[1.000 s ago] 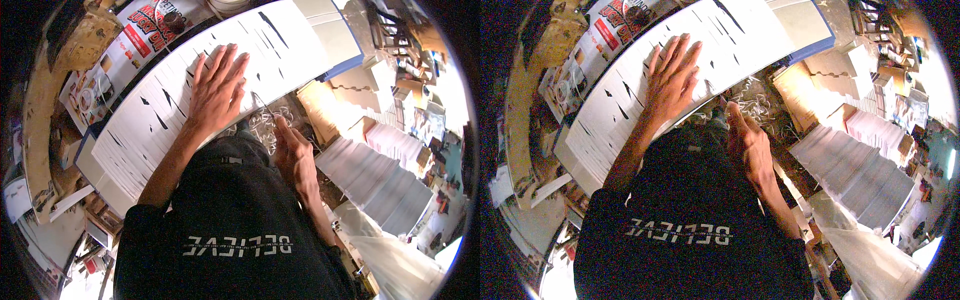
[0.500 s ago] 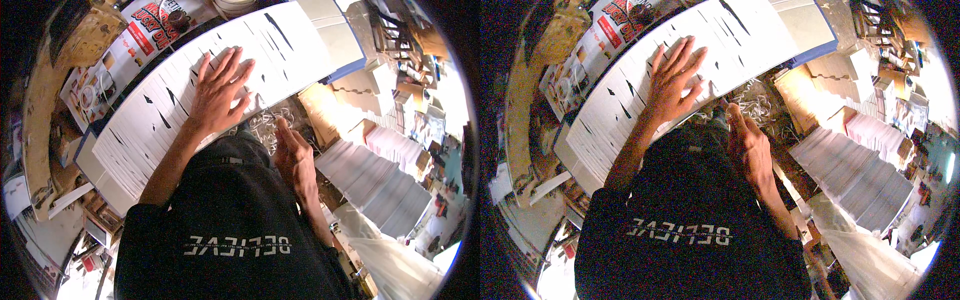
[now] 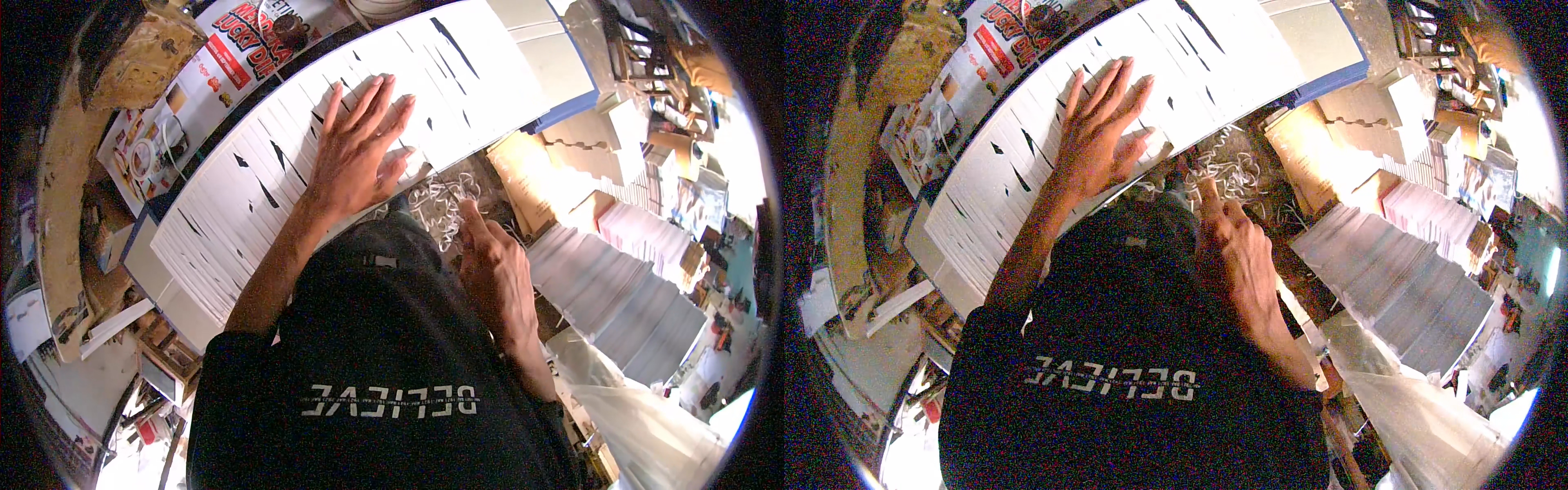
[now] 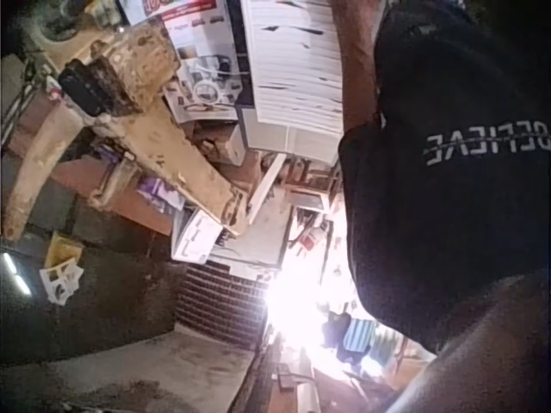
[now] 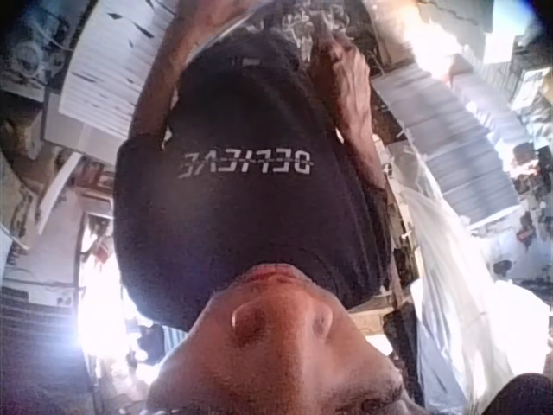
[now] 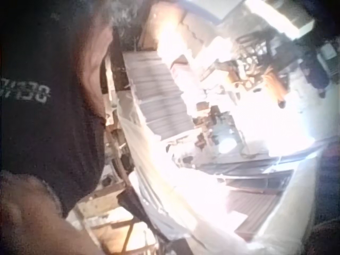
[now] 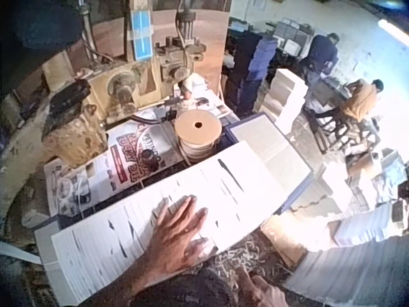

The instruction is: The person cuts paper strips on a table using a small knife, touches a phone resting on a stand, and resumes slicing the paper strips with the knife.

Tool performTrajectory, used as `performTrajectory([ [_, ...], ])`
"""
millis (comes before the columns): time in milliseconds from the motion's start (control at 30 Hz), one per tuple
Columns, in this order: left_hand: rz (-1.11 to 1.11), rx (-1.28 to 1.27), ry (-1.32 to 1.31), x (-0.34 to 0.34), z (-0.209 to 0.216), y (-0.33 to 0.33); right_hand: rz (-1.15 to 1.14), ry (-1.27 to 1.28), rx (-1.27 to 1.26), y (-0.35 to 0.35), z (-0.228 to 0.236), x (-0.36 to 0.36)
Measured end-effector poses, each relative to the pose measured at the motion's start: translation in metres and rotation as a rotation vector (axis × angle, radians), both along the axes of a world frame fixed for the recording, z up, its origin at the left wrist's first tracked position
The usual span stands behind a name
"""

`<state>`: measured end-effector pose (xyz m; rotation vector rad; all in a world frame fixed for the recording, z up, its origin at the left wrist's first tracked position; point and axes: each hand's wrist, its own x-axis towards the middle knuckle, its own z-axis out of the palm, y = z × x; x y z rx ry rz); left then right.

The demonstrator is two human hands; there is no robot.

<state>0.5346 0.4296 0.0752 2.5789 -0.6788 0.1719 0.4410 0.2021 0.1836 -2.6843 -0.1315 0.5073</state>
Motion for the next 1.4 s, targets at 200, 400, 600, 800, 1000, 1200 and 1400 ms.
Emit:
performTrajectory([
  [200,-0.011,-0.028,-0.042,-0.001,0.002,0.002,0.089,0.138,-0.164,-0.005,-0.056,0.011],
  [400,-0.023,0.011,-0.001,-0.003,-0.001,0.016,-0.173,0.455,-0.190,-0.037,0.002,-0.011],
  [600,-0.102,-0.061,0.007,0.001,0.003,0.018,-0.206,-0.055,0.381,-0.010,-0.022,-0.014],
  [800,-0.084,-0.080,-0.018,0.000,0.003,0.015,0.027,-0.111,0.326,0.005,-0.043,-0.002],
  [1000,-0.075,-0.077,-0.021,0.000,0.005,0.017,0.061,-0.150,0.364,0.002,-0.050,0.002],
  [1200,-0.069,-0.065,-0.016,-0.001,0.004,0.016,-0.027,-0.021,0.268,0.012,-0.035,0.008],
  [1400,-0.066,-0.048,-0.017,-0.001,0.000,0.016,-0.025,-0.112,0.291,0.011,-0.043,0.004],
])
